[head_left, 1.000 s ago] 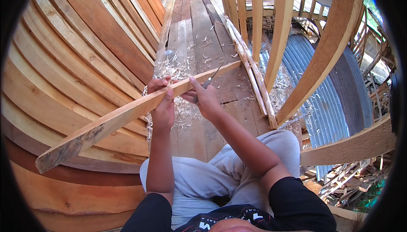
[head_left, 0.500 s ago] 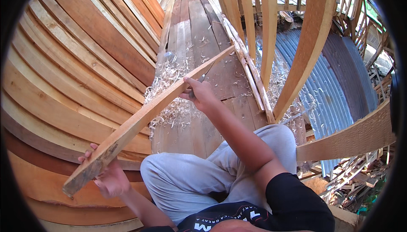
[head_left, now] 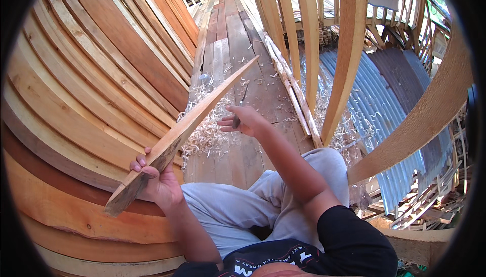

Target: The person sits cross-legged on a wooden floor and uses a knife to shave and shape a thin, curved wooden strip. They repeatedly scrape the surface to remove shavings and refine the edges of the strip.

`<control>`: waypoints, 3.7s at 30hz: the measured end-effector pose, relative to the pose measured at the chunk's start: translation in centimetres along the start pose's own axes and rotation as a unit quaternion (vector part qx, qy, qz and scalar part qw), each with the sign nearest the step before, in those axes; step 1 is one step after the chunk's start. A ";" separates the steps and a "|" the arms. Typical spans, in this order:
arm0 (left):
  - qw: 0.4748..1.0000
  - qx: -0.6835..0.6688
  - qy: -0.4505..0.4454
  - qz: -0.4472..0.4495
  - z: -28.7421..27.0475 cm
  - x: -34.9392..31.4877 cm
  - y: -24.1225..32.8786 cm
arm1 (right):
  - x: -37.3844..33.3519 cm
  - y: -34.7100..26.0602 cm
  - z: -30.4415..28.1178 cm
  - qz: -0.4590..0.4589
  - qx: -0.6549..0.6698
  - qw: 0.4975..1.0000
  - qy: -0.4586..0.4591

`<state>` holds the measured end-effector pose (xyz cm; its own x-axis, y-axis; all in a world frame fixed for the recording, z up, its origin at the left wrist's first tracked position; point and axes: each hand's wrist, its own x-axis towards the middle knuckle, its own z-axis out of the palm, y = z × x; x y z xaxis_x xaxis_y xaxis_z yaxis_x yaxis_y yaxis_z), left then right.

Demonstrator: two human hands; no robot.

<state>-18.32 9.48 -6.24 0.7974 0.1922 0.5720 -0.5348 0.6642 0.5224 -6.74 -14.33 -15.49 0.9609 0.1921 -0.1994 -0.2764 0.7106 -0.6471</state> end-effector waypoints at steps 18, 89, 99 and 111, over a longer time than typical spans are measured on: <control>0.930 0.245 -0.274 -0.022 0.9 0.3 -15.6 | -0.2 -0.9 -1.1 -0.149 -0.036 0.988 -0.002; 0.665 -0.178 0.059 -0.723 -10.8 0.5 -10.1 | 0.4 3.3 -4.3 -0.032 -0.744 0.667 0.041; 0.611 -0.226 0.024 -0.758 -11.4 -0.6 -12.4 | -1.0 6.5 -1.6 -0.188 -0.777 0.597 0.061; 0.596 -0.298 0.049 -0.744 -11.7 -0.7 -14.1 | 2.3 6.7 -4.1 -0.285 -0.789 0.533 0.106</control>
<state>-8.04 8.45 -21.41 0.2927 -0.9082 -0.2992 0.9560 0.2845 0.0718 -6.48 -11.90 -23.25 0.9190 0.0497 0.3912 0.2291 -0.8747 -0.4272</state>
